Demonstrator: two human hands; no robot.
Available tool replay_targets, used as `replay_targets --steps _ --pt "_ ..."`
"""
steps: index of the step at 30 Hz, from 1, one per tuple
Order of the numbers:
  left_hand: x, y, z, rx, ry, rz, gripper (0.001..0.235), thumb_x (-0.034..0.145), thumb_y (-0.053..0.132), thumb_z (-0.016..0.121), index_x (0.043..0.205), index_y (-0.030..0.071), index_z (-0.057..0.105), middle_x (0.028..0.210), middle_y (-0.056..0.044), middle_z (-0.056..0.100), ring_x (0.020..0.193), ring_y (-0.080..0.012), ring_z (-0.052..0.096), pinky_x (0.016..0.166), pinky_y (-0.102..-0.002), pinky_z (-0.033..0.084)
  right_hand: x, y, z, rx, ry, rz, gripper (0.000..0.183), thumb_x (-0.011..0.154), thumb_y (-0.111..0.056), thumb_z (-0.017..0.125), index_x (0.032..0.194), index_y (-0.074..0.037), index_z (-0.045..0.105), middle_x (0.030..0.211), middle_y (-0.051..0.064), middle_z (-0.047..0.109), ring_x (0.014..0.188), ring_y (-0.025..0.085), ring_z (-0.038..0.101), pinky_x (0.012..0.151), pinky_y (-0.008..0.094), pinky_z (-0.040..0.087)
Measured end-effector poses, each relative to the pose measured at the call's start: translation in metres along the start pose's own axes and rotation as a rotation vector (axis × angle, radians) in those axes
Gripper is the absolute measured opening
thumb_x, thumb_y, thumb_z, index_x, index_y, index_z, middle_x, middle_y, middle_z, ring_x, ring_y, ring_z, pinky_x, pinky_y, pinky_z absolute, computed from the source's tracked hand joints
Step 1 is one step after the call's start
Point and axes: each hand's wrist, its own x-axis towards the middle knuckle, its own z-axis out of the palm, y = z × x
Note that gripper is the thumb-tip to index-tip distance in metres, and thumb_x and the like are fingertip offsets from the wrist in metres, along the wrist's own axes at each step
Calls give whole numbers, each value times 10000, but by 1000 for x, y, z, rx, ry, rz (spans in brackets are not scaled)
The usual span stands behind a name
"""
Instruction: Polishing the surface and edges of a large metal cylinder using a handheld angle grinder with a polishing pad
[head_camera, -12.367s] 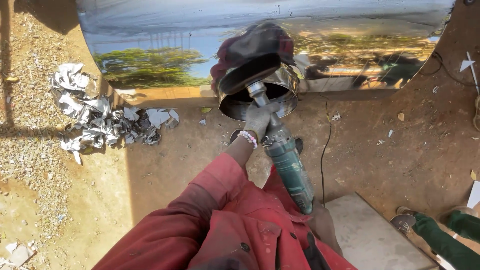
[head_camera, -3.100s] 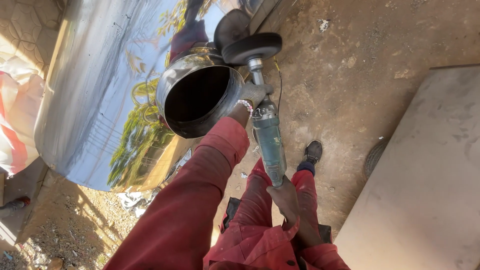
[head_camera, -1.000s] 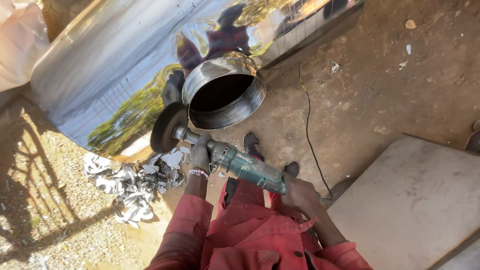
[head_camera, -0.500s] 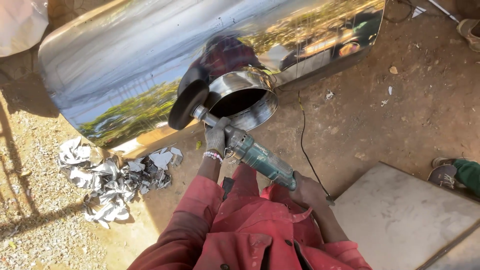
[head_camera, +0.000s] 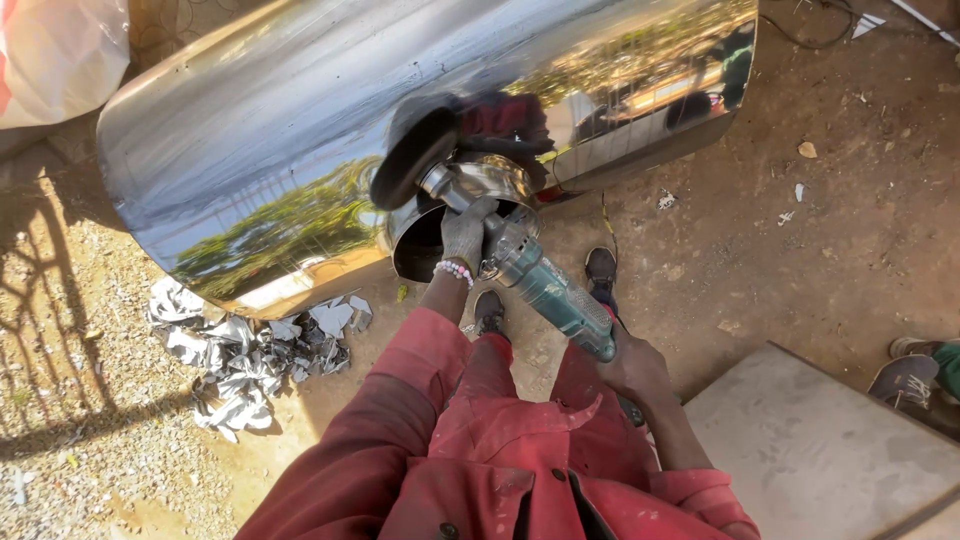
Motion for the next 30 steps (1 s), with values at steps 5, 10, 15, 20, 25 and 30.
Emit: replay_targets --steps 5,10,15,20,25,30 --pt "-27 -4 111 147 -13 -16 793 778 391 1105 1455 97 815 1336 -170 876 1432 -358 836 1215 -563 648 18 83 -39 27 -15 65 657 939 -532 731 1517 -220 723 1349 217 930 1328 497 894 1141 655 705" --pt "-63 12 266 160 -65 -75 460 853 187 1030 1243 78 811 906 -86 863 737 -201 771 706 -414 653 33 178 -78 232 84 214 681 907 -391 684 1554 -182 705 1294 287 917 1189 616 833 963 677 653" --pt "-109 23 383 324 -219 -102 542 850 229 943 1341 41 814 1224 -145 899 1018 -285 852 879 -451 733 28 242 -132 302 134 327 620 881 -353 722 1457 -126 750 1225 248 926 1118 519 853 931 599 639" --pt "-126 33 412 348 -268 -103 646 803 338 942 1379 75 815 1304 -125 882 1136 -301 848 988 -455 695 29 250 -140 317 202 358 552 854 -361 741 1331 -84 772 1103 250 897 1002 512 823 876 601 632" --pt "-111 44 357 368 -300 -92 652 849 349 931 1431 65 855 1273 -124 914 1122 -294 870 995 -433 722 27 208 -111 356 175 335 480 858 -301 784 1248 -23 797 1027 232 881 921 473 817 823 596 607" --pt "-90 75 240 465 -227 -22 588 777 404 898 1268 89 827 1213 -99 910 1058 -273 858 886 -435 676 43 158 -57 264 141 291 597 867 -327 795 1404 -66 767 1126 270 881 1038 539 811 928 638 612"
